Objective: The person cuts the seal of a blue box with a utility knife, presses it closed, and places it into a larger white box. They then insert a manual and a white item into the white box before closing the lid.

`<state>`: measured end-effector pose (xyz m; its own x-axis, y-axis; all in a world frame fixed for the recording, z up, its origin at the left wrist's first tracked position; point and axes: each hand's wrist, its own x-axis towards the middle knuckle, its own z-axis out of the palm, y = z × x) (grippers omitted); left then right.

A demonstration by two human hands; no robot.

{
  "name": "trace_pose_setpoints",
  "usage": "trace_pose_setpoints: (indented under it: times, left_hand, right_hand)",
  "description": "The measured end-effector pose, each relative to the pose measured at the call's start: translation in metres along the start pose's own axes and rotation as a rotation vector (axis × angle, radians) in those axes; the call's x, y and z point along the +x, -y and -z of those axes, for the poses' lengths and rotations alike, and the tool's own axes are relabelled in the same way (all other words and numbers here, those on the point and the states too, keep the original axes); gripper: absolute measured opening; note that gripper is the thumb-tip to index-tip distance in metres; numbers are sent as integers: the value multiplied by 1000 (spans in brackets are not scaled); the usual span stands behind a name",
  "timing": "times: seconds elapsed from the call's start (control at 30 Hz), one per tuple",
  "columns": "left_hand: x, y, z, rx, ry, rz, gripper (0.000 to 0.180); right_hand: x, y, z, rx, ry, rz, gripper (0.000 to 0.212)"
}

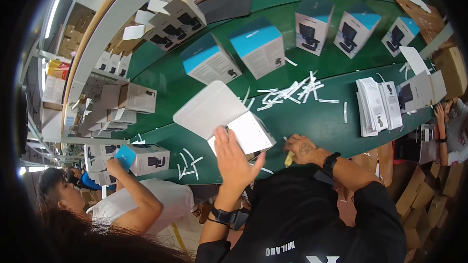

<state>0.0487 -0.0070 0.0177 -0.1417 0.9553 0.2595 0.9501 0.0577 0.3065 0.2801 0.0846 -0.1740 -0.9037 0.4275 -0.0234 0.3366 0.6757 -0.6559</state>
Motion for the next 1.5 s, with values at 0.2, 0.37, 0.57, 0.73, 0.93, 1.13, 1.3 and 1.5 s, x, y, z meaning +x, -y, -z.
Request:
trace_pose_setpoints:
  times: [0.2,0.37,0.57,0.73,0.93,1.13,1.3,1.5]
  left_hand:
    - [12,-21,-11,-79,-83,5,104]
    - [-1,3,-9,-166,-160,4,97]
    - [-8,17,-5,-88,-85,-69,92]
    - [-12,26,-6,-63,-58,-122,90]
    - [-13,30,7,-73,-19,-232,87]
    - [-19,38,6,-89,-7,-274,81]
    - [-18,40,5,-72,-6,-268,80]
    - [-19,48,4,-94,2,-294,79]
  right_hand:
    - [0,-2,14,-290,-9,134,31]
    - [-2,-10,34,-270,-40,-170,26]
    - [7,41,122,-217,-263,-293,27]
    - [30,92,166,312,-39,-157,34]
    - [45,92,161,315,62,-184,34]
    - [45,94,169,209,-162,-173,27]
    - [43,99,174,1218,-162,-304,15]
    - [42,89,141,1220,-162,-364,13]
